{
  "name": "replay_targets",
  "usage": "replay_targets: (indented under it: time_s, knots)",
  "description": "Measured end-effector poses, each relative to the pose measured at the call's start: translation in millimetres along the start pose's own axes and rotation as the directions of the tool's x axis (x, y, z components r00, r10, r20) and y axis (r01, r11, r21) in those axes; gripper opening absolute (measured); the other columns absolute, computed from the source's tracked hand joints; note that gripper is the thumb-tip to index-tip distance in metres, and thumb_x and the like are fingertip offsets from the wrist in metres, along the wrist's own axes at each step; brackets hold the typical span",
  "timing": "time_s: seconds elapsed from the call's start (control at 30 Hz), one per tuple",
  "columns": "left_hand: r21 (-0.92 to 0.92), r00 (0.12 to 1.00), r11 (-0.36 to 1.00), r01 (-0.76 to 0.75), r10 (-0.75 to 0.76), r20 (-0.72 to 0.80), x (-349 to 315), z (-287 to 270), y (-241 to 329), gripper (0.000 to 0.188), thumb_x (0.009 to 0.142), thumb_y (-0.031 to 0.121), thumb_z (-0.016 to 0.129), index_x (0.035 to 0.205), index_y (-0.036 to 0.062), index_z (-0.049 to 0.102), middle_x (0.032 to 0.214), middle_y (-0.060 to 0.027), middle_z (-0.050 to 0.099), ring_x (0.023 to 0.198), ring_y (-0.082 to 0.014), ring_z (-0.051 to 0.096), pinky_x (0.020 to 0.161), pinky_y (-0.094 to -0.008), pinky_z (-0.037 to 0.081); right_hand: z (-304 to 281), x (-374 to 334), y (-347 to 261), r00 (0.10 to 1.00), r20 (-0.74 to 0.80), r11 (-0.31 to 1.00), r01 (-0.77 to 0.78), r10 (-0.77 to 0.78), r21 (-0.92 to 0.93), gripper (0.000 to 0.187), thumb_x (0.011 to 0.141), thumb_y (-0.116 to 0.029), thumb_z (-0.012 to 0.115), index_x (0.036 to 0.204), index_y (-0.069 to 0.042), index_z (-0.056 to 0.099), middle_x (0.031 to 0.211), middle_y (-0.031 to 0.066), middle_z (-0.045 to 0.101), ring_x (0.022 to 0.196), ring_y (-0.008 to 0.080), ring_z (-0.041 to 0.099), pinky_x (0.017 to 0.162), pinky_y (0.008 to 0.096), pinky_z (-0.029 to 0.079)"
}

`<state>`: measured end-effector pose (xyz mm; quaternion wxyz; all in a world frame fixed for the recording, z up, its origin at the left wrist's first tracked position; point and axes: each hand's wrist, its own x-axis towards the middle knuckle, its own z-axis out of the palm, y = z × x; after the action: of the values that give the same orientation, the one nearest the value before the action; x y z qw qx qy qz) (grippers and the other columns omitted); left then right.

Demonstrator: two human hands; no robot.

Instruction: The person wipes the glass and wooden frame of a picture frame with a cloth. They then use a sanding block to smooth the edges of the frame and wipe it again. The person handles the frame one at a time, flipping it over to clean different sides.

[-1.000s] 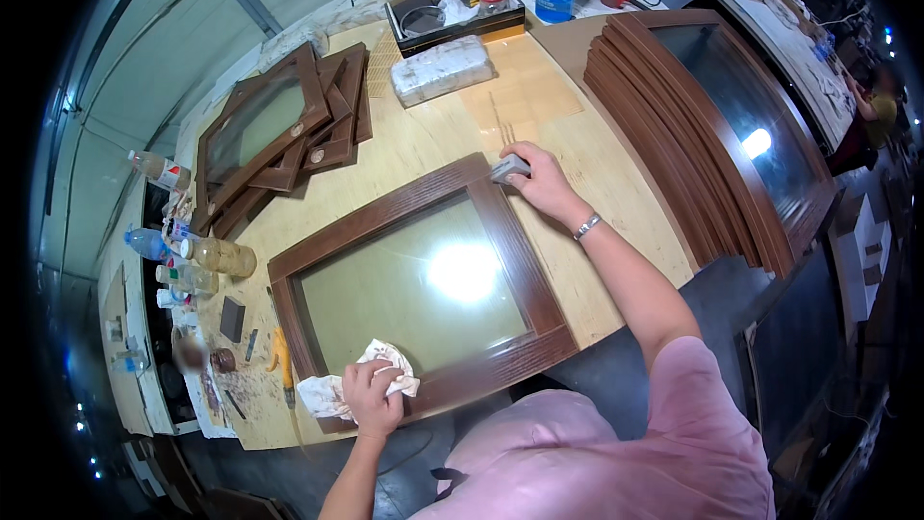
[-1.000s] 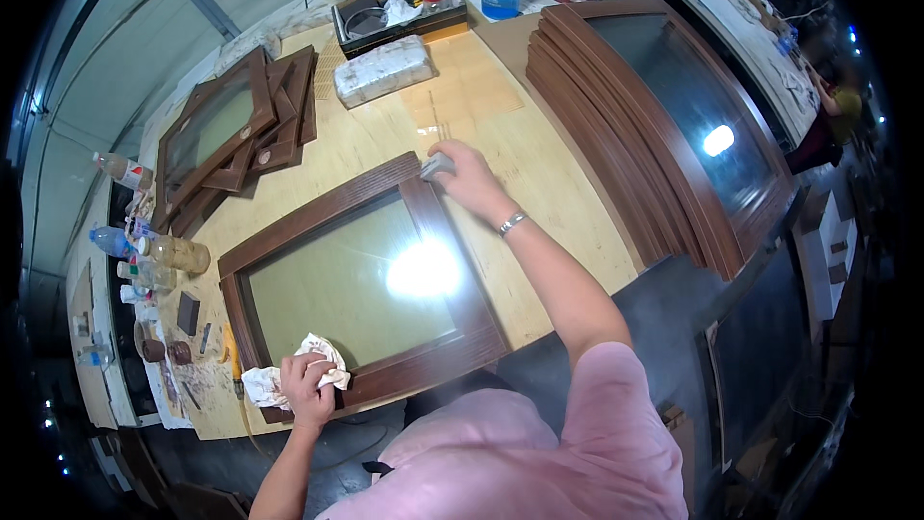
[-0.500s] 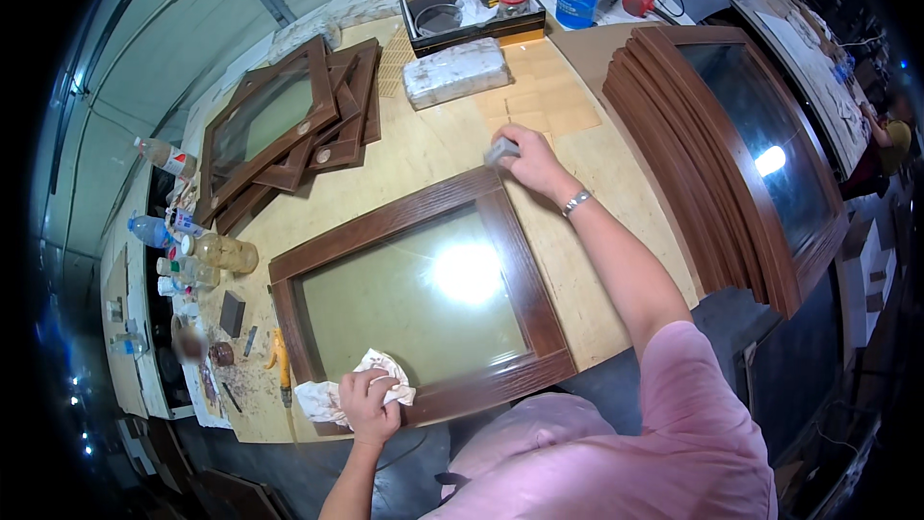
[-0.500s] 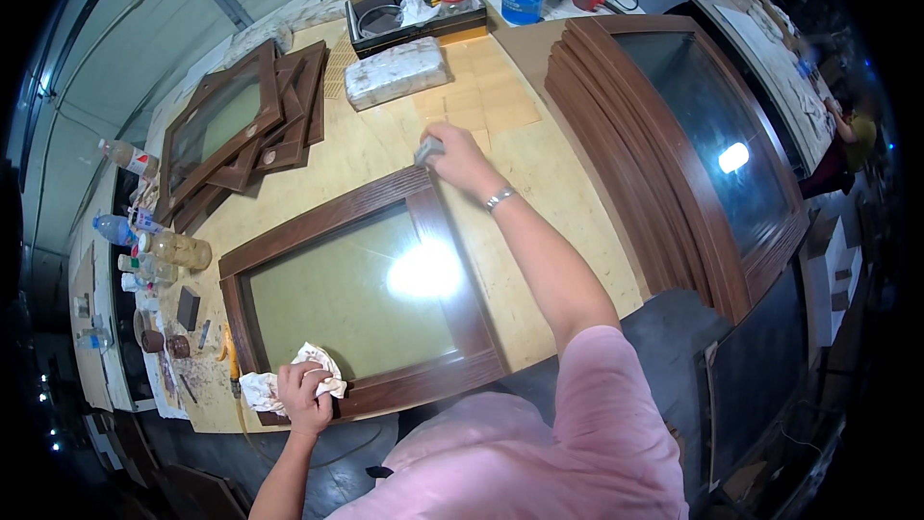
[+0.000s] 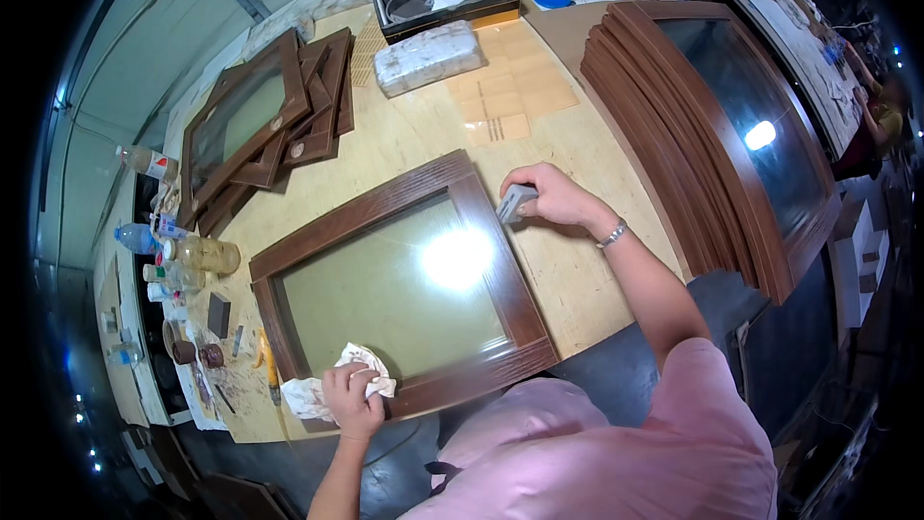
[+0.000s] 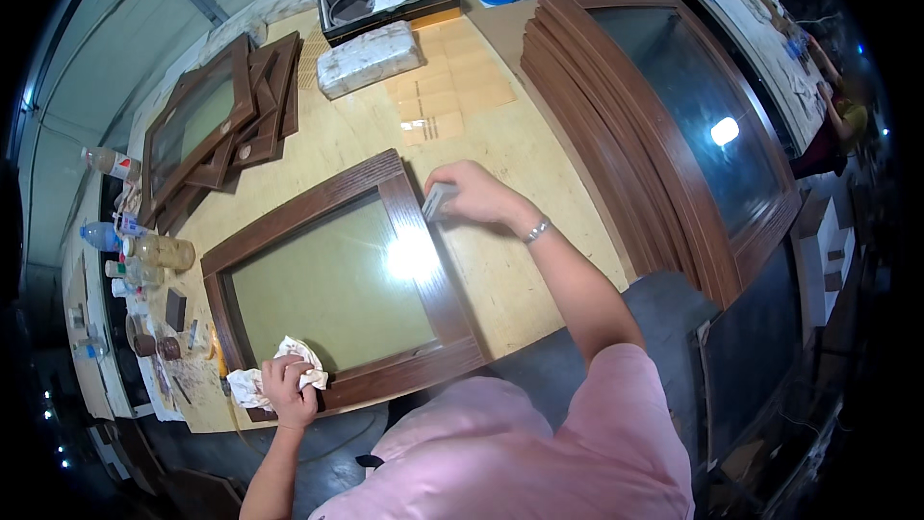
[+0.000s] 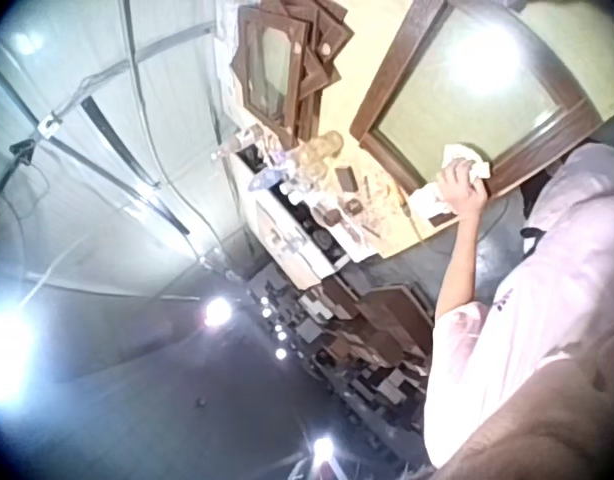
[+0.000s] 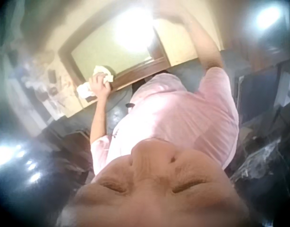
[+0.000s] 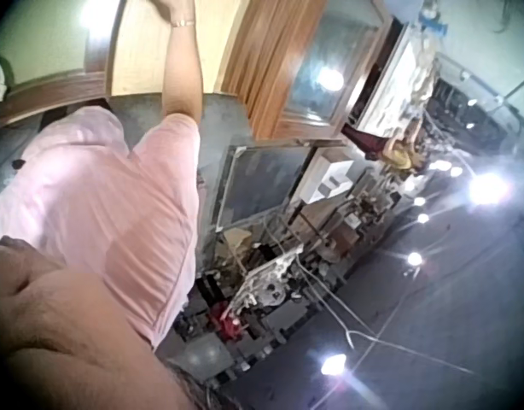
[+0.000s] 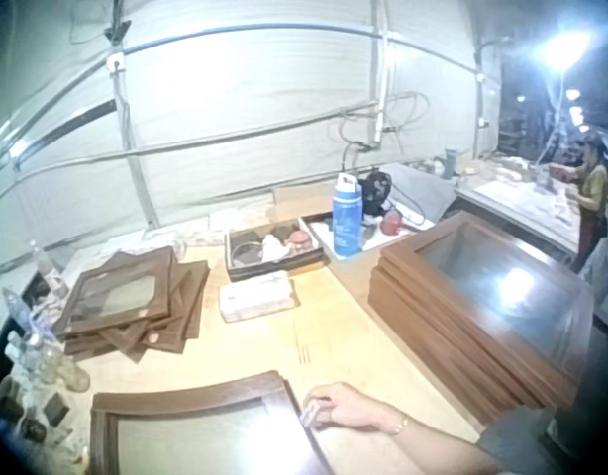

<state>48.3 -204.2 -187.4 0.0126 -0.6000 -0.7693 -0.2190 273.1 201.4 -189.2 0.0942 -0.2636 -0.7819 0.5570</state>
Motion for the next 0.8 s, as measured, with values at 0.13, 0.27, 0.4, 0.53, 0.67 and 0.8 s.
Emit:
replay_targets:
  time_s: [0.13,0.27,0.4,0.53,0.67,0.8]
  knots:
    - [0.009,1.0,1.0,-0.001,0.001,0.012,1,1,-2,0.024,0.064,0.01,0.055,0.086,0.0129,0.064,0.096,-0.0061,0.061,0.087,-0.0294,0.053,0.076,-0.041,0.044,2,19,-21,0.964,-0.252,0.908,0.033,0.08,0.417,0.021,0.076,0.002,0.064,0.097,-0.001,0.064,0.089,0.0097,0.066,0.091,0.0178,0.063,0.081,0.0326,0.05]
    - [0.01,1.0,1.0,-0.013,0.013,0.008,4,1,-2,0.024,0.064,0.009,0.055,0.086,0.0125,0.064,0.097,-0.0064,0.061,0.087,-0.0296,0.053,0.077,-0.041,0.044,10,59,-5,0.906,-0.398,0.987,0.163,-0.143,0.017,0.016,0.078,0.0,0.064,0.094,-0.001,0.064,0.09,0.0096,0.067,0.089,0.0167,0.063,0.078,0.0317,0.049]
    - [0.012,1.0,1.0,0.0,0.0,-0.001,1,1,-1,0.024,0.065,0.009,0.055,0.086,0.0126,0.064,0.097,-0.0067,0.061,0.088,-0.0301,0.053,0.078,-0.0413,0.044,21,2,-2,0.99,-0.14,0.975,0.022,0.01,0.222,0.017,0.078,0.0,0.063,0.095,-0.001,0.066,0.092,0.0101,0.068,0.089,0.0172,0.063,0.077,0.0316,0.049]
    - [0.011,1.0,1.0,-0.007,0.007,-0.018,0,1,-2,0.023,0.065,0.009,0.056,0.086,0.0124,0.064,0.097,-0.007,0.061,0.087,-0.0304,0.052,0.077,-0.0415,0.044,21,-65,-8,0.999,0.043,0.991,-0.03,0.024,0.134,0.025,0.08,0.007,0.061,0.103,-0.001,0.066,0.091,0.0047,0.066,0.09,0.0124,0.062,0.078,0.0266,0.051]
    - [0.006,1.0,1.0,-0.017,0.017,-0.008,2,3,-3,0.023,0.065,0.009,0.055,0.087,0.0119,0.064,0.096,-0.0075,0.061,0.087,-0.0305,0.052,0.076,-0.0416,0.043,23,-47,-9,0.988,-0.153,0.963,0.015,0.028,0.27,0.023,0.08,0.007,0.061,0.101,0.0,0.066,0.091,0.0028,0.066,0.088,0.0104,0.061,0.078,0.0246,0.049]
    - [0.009,0.999,0.999,-0.037,0.037,-0.027,3,2,-1,0.023,0.065,0.007,0.055,0.087,0.0114,0.063,0.096,-0.0079,0.061,0.086,-0.0306,0.052,0.076,-0.0421,0.044,37,-43,-4,0.981,-0.193,0.958,0.081,-0.027,0.277,0.022,0.079,0.005,0.062,0.101,0.0,0.066,0.091,0.0021,0.065,0.086,0.01,0.061,0.078,0.0244,0.049]
